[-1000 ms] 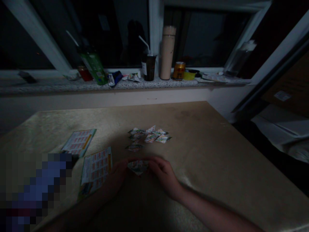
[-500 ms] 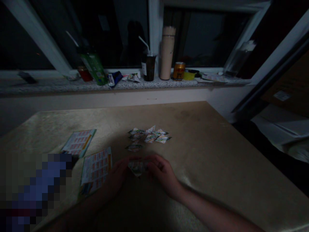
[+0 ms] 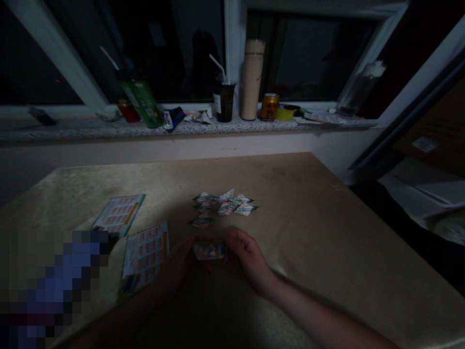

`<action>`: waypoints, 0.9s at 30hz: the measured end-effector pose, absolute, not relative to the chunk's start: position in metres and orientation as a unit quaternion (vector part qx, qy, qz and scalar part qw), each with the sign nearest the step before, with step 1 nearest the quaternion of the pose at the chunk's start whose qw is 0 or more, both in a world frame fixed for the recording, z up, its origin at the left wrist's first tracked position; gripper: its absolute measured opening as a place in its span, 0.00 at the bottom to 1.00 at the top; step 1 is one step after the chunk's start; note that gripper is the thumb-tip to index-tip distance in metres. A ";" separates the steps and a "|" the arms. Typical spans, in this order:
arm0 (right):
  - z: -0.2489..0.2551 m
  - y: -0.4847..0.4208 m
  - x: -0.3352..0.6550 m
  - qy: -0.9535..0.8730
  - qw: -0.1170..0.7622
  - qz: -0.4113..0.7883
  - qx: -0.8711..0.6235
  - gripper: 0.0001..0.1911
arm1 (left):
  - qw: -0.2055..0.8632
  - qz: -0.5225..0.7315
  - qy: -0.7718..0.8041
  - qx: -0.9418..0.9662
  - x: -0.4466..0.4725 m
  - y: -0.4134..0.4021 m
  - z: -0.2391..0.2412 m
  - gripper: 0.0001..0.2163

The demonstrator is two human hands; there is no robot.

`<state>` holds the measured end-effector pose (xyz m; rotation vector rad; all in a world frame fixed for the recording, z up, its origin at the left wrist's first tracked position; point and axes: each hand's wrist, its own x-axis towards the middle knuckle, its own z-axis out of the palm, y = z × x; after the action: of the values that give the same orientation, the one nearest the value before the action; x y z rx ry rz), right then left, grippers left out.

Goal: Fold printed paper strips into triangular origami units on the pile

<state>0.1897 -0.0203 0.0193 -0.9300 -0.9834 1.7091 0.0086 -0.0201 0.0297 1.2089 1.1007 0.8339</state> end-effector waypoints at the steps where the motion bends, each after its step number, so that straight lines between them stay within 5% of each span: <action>1: 0.019 -0.020 0.190 -0.399 0.465 0.694 -0.379 0.13 | 0.610 0.357 0.476 0.524 0.009 -0.020 0.030 0.22; 27: 0.017 -0.011 0.199 -0.419 0.496 0.628 -0.428 0.14 | 0.514 0.362 0.489 0.605 0.007 -0.022 0.029 0.21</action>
<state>0.1989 -0.0105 0.0168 -1.0376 -1.0159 1.5225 0.0070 -0.0222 0.0292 1.4537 1.1764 0.8707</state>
